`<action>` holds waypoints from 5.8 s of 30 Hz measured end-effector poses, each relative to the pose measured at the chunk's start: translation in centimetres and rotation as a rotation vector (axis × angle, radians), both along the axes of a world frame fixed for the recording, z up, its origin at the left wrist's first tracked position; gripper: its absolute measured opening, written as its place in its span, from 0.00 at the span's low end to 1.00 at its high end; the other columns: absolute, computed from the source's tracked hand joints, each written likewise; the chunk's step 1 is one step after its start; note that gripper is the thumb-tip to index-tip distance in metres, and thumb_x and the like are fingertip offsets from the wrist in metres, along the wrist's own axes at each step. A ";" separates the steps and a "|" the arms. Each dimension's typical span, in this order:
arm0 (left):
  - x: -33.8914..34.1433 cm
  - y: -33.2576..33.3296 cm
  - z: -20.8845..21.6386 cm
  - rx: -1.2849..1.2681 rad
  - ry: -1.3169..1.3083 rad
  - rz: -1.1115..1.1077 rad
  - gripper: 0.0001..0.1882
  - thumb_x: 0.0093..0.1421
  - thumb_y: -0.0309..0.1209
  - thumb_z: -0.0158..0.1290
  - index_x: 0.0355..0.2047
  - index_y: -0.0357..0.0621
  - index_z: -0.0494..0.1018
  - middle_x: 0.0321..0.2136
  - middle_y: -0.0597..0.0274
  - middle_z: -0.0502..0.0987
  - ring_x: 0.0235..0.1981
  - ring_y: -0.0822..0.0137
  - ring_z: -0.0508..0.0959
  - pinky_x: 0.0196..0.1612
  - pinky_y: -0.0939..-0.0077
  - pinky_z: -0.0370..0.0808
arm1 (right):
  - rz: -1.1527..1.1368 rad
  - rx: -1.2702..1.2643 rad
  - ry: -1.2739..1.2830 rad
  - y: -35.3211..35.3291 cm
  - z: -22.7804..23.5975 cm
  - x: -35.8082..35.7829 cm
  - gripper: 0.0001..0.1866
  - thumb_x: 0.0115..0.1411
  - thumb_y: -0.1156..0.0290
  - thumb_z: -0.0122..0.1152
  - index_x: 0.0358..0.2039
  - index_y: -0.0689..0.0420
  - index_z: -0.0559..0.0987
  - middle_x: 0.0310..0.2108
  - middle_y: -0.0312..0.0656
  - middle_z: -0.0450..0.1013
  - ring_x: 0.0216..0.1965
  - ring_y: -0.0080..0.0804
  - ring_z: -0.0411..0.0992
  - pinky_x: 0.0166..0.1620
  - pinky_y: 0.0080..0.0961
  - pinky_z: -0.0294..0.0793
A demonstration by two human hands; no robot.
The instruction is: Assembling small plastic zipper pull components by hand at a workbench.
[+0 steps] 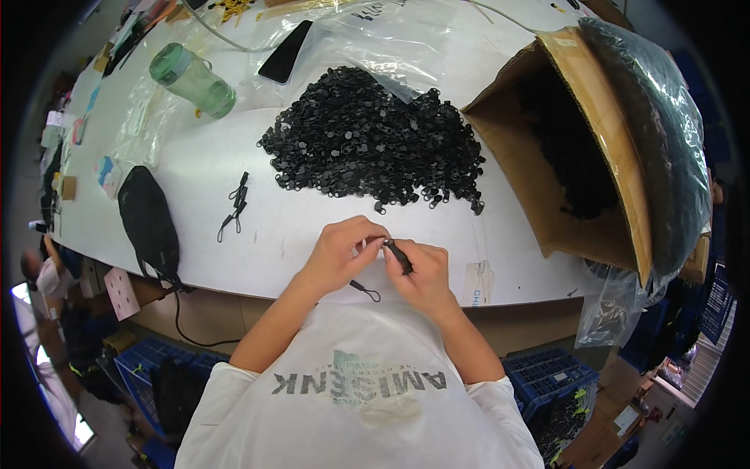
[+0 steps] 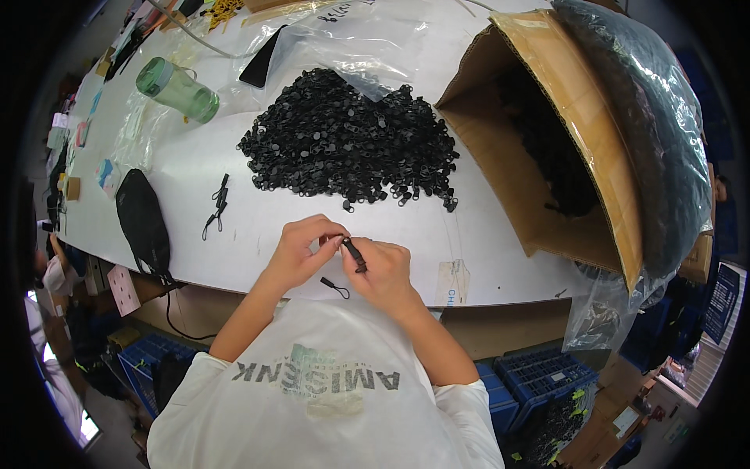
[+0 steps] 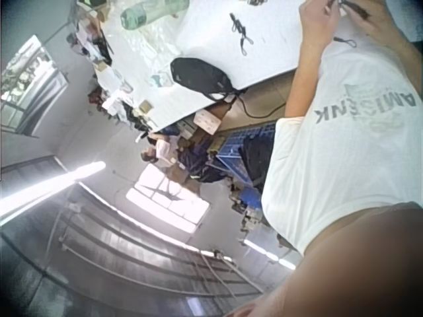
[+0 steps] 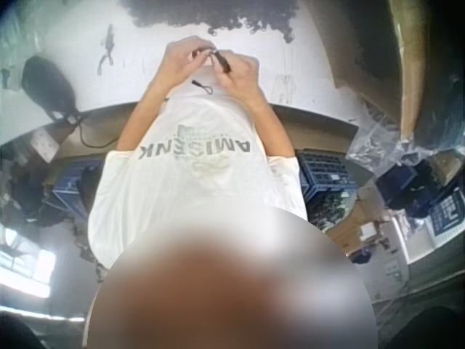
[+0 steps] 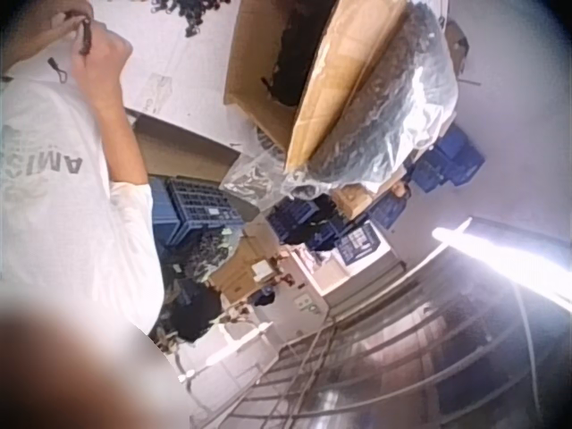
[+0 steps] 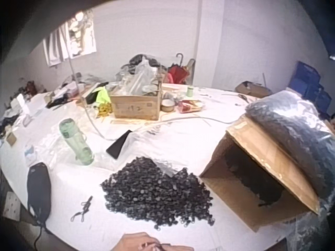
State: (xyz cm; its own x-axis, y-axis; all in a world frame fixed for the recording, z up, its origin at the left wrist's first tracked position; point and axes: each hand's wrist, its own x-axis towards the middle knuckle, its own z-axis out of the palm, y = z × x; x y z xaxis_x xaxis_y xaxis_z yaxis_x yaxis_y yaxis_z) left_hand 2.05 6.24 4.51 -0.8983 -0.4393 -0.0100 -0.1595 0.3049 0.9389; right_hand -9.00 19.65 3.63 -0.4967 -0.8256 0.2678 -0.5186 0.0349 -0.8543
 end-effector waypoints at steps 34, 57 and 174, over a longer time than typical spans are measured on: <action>-1.3 0.3 -3.4 -0.487 0.383 0.127 0.09 0.44 0.15 0.60 0.28 0.36 0.77 0.24 0.60 0.71 0.20 0.68 0.73 0.21 0.79 0.69 | -0.030 0.240 -0.098 0.0 0.8 -0.2 0.12 0.52 0.67 0.60 0.16 0.58 0.73 0.11 0.42 0.69 0.14 0.40 0.70 0.20 0.34 0.67; -0.3 -3.5 -4.3 -0.148 0.142 -0.169 0.12 0.56 0.27 0.56 0.19 0.38 0.67 0.12 0.57 0.66 0.14 0.58 0.66 0.20 0.68 0.62 | 0.243 0.229 0.196 0.4 0.8 -1.8 0.10 0.51 0.72 0.62 0.16 0.58 0.72 0.12 0.41 0.67 0.14 0.37 0.67 0.21 0.30 0.66; -1.0 1.7 0.0 0.303 0.036 0.286 0.09 0.62 0.28 0.50 0.26 0.35 0.71 0.14 0.65 0.72 0.14 0.79 0.69 0.18 0.84 0.65 | -0.108 0.132 0.545 -0.1 1.0 0.0 0.09 0.47 0.72 0.67 0.27 0.59 0.75 0.15 0.37 0.67 0.14 0.32 0.65 0.19 0.28 0.62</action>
